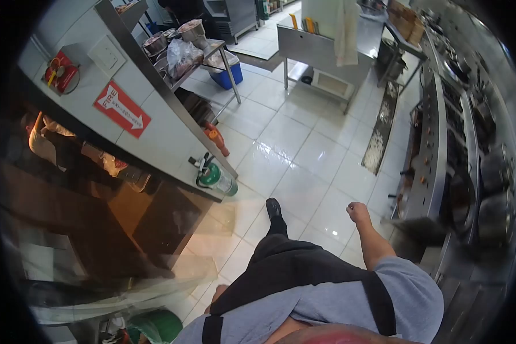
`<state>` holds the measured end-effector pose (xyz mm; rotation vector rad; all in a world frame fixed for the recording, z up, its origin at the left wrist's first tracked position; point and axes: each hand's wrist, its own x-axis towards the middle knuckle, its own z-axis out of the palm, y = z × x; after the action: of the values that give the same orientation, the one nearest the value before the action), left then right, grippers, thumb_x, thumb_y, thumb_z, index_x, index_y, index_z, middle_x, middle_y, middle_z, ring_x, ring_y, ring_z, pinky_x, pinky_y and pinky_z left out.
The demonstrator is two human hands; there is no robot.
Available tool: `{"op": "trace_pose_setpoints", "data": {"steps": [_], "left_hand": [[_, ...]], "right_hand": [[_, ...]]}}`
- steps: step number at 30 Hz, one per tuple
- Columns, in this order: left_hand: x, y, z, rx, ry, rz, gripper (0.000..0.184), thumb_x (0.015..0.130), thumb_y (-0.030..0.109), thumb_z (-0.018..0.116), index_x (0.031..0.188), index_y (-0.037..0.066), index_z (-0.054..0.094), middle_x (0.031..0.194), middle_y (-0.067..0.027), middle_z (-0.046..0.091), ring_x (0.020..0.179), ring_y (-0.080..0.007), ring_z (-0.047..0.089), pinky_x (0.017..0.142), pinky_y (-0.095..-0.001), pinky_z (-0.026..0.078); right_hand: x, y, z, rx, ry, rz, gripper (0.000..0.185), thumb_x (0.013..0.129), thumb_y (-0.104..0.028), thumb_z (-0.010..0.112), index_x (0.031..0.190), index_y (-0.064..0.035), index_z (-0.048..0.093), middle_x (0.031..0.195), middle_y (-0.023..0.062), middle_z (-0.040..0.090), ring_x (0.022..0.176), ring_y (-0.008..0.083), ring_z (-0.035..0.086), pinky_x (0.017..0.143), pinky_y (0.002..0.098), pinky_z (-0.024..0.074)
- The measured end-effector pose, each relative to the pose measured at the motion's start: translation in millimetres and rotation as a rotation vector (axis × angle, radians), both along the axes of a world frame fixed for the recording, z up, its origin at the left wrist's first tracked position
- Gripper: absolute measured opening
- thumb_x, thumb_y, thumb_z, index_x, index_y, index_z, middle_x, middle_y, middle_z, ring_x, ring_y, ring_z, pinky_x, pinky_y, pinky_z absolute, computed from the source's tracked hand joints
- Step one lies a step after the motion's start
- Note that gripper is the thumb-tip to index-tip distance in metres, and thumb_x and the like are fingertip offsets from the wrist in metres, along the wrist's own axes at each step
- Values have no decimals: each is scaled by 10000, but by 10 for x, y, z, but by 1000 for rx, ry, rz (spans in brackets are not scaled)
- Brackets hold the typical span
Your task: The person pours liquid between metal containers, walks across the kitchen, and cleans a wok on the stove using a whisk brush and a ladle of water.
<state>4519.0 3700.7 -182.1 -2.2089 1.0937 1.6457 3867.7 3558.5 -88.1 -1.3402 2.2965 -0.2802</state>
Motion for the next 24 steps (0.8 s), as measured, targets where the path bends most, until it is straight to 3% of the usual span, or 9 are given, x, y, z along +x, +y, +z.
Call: {"op": "trace_pose_setpoints", "data": {"steps": [6,10,11,12,14,15,16,21,24], "left_hand": [[-303,-1319,-303,-78,40,-54,226,733,270,623,789,51,623,688,-91,577,575,-225,549,519,-375,461],[-844,-3318,-218,-849,257,-226,228,734,277,619,778,53,623,684,-93,576,571,-227,546,520,-380,456],[-1248,-4422,-119,-54,45,56,234,724,283,598,743,52,625,671,-106,580,566,-239,542,518,-406,441],[-1274,-5049,-428,-184,-50,-261,252,719,282,566,764,42,631,688,-132,614,611,-263,584,566,-392,462],[-1656,-6189,-203,-461,-11,-240,298,730,290,532,863,51,649,785,-171,650,764,-260,645,715,-348,490],[-1947,-6720,168,-420,-58,-320,301,730,294,546,897,67,653,858,-154,656,825,-252,638,750,-359,491],[-2107,-7135,273,-599,-32,-399,304,730,306,563,922,87,652,913,-129,660,878,-254,627,768,-353,488],[-2701,-8338,484,-708,54,-342,292,722,297,591,928,101,655,914,-100,664,890,-256,623,783,-341,482],[-2539,-8459,-6,-573,58,-520,258,717,289,605,857,82,670,779,-137,657,762,-258,643,678,-349,504]], "right_hand": [[-429,-1161,-186,-145,-37,-74,205,767,-196,602,843,-16,667,649,150,637,553,230,638,576,330,508],[-632,-1099,-344,-7,91,16,237,755,-241,588,785,-20,665,678,154,640,591,287,634,620,348,505],[-696,-1059,-372,141,56,-49,295,757,-300,574,760,-21,667,727,169,645,672,308,638,649,352,504],[-769,-987,-441,185,98,-17,268,743,-284,577,741,-33,672,765,180,640,711,328,630,683,391,500],[-892,-944,-483,277,122,23,249,728,-270,580,708,-42,676,793,188,637,735,348,621,703,433,497],[-929,-1004,-433,327,103,29,255,729,-272,578,694,-37,675,783,185,639,721,347,622,688,436,497],[-946,-1181,-527,330,93,35,255,729,-272,578,694,-37,675,783,185,639,721,347,622,688,436,497],[-1351,-2147,-1692,258,176,60,272,711,-286,596,673,-26,666,714,180,625,749,354,614,684,443,486],[-1264,-3954,-920,228,82,81,264,726,-283,582,668,-34,650,759,180,631,775,356,607,722,446,475]]}}
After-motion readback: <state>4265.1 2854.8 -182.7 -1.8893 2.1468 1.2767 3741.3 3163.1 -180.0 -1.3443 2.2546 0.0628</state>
